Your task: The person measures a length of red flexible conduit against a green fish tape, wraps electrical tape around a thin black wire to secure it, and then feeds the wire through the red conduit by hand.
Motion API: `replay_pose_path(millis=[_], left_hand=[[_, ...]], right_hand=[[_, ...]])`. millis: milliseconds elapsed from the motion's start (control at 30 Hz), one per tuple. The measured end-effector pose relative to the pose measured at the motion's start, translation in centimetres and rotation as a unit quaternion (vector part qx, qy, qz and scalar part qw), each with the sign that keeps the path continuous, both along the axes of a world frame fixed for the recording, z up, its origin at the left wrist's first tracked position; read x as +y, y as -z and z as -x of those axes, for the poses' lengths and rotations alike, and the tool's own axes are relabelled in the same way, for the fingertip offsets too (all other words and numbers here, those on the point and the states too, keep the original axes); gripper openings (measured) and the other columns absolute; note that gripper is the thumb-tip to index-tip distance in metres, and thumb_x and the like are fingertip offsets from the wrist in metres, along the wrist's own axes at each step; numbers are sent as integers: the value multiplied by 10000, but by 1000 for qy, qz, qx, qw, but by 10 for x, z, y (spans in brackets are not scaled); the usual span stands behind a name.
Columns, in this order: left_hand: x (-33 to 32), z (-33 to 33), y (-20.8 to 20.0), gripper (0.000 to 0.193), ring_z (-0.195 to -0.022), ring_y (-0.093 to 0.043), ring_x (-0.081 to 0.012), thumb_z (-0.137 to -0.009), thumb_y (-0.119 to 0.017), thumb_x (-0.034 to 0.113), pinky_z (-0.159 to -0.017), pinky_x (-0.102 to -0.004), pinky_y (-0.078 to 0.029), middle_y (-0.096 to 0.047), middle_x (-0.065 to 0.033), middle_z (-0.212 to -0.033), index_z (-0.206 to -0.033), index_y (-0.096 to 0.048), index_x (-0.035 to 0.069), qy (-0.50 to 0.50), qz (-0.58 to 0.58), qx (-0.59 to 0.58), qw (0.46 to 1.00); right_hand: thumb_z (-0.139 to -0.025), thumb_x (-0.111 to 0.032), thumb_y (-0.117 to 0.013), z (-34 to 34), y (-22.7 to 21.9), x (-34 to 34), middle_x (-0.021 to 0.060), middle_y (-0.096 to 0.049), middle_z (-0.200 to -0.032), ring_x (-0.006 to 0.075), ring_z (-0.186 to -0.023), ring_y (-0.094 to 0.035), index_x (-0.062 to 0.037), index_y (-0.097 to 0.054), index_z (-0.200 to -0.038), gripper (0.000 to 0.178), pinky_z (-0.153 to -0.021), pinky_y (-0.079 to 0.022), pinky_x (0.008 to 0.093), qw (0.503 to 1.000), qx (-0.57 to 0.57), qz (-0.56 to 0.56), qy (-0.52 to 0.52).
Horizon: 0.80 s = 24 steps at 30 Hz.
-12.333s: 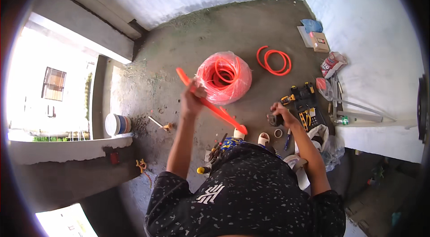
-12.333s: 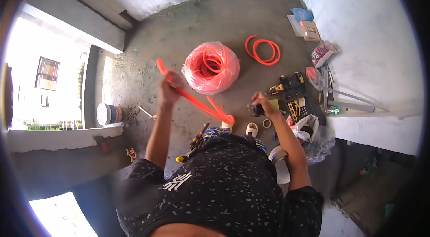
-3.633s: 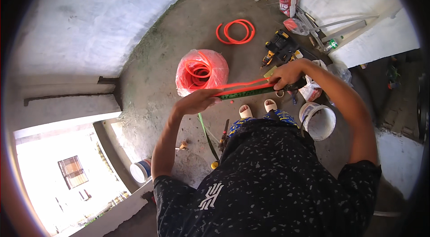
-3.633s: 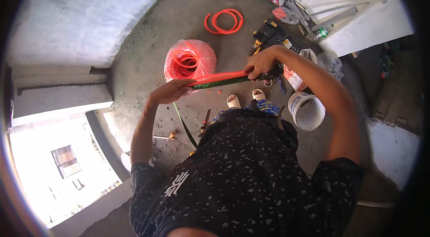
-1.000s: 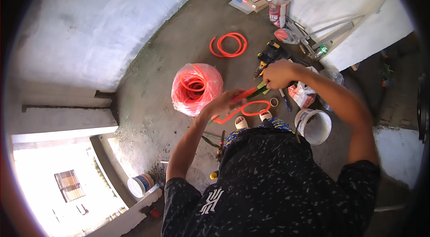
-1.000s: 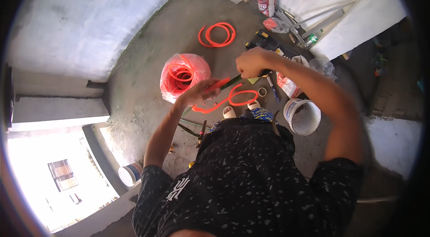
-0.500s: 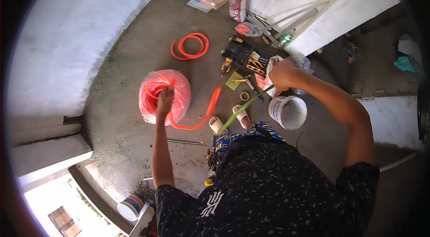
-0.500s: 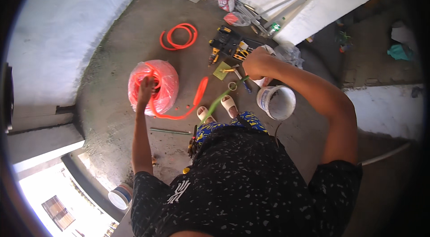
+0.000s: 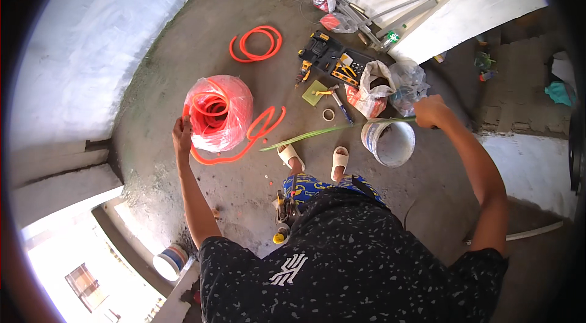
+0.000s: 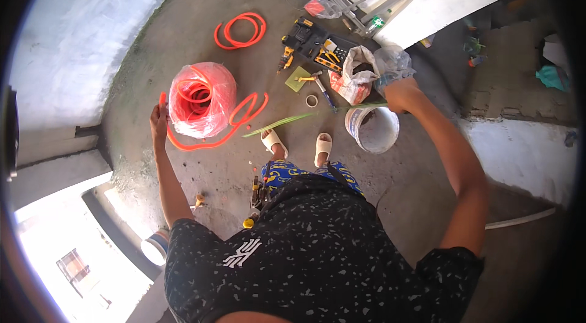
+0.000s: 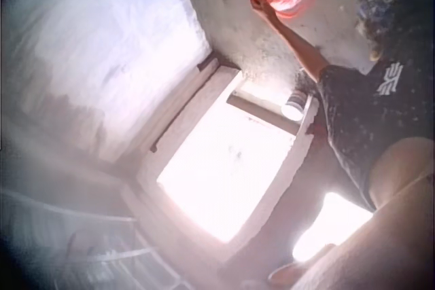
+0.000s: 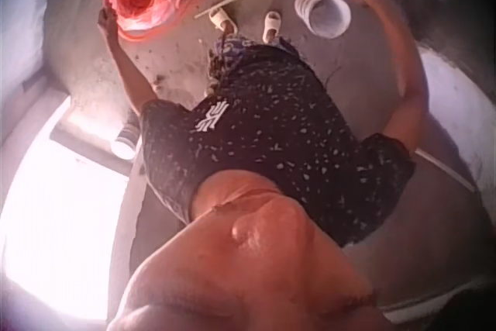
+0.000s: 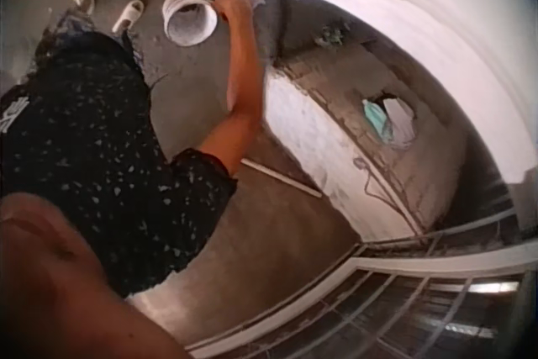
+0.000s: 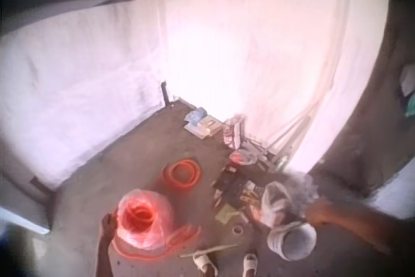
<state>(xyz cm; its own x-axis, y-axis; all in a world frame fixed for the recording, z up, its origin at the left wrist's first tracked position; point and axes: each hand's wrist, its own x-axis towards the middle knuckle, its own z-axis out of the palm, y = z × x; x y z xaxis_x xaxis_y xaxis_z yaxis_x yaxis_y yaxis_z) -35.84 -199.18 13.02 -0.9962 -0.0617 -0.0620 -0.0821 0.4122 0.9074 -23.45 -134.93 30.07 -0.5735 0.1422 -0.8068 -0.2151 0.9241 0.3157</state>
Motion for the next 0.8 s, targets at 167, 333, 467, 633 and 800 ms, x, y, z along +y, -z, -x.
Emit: replay_pose_path(millis=[167, 333, 467, 633, 800], left_hand=[[4, -59, 7, 346, -590, -462, -57, -968, -528, 343, -540, -214, -391, -517, 22, -703, -1020, -575, 5, -50, -21, -36, 998], [37, -116, 25, 292, -637, -502, -60, -974, -521, 304, -599, -218, -437, -550, 11, -762, -1047, -566, 25, -90, -90, -64, 990], [79, -157, 45, 301, -701, -555, -88, -965, -544, 293, -653, -246, -472, -582, -12, -796, -1076, -574, 15, -75, -78, -112, 988], [105, -196, 82, 282, -730, -567, -99, -966, -547, 255, -684, -247, -473, -595, -21, -821, -1073, -570, -5, -76, -114, -169, 976], [113, -212, 128, 347, -808, -589, -111, -934, -596, 270, -744, -264, -485, -624, -40, -891, -1104, -574, -32, -55, -95, -221, 969]], right_hand=[[-789, -207, -595, -36, 40, 67, 159, -694, -946, 316, -898, -671, -42, -710, -885, 223, -781, -514, 418, 999, 24, 14, 44], [-781, -186, -589, -67, 95, 125, 166, -685, -1014, 318, -945, -666, -51, -714, -952, 251, -811, -514, 415, 998, 10, -5, 59], [-780, -168, -569, -74, 144, 143, 170, -683, -1025, 314, -958, -665, -47, -707, -990, 280, -824, -513, 414, 996, 0, -20, 89], [-809, -197, -542, -75, 219, 146, 126, -686, -1057, 292, -981, -664, -85, -700, -1034, 296, -820, -509, 406, 982, 16, -23, 185], [-816, -226, -524, -62, 295, 113, 142, -669, -1101, 313, -1002, -652, -79, -686, -1058, 327, -839, -504, 419, 977, -87, -49, 188]])
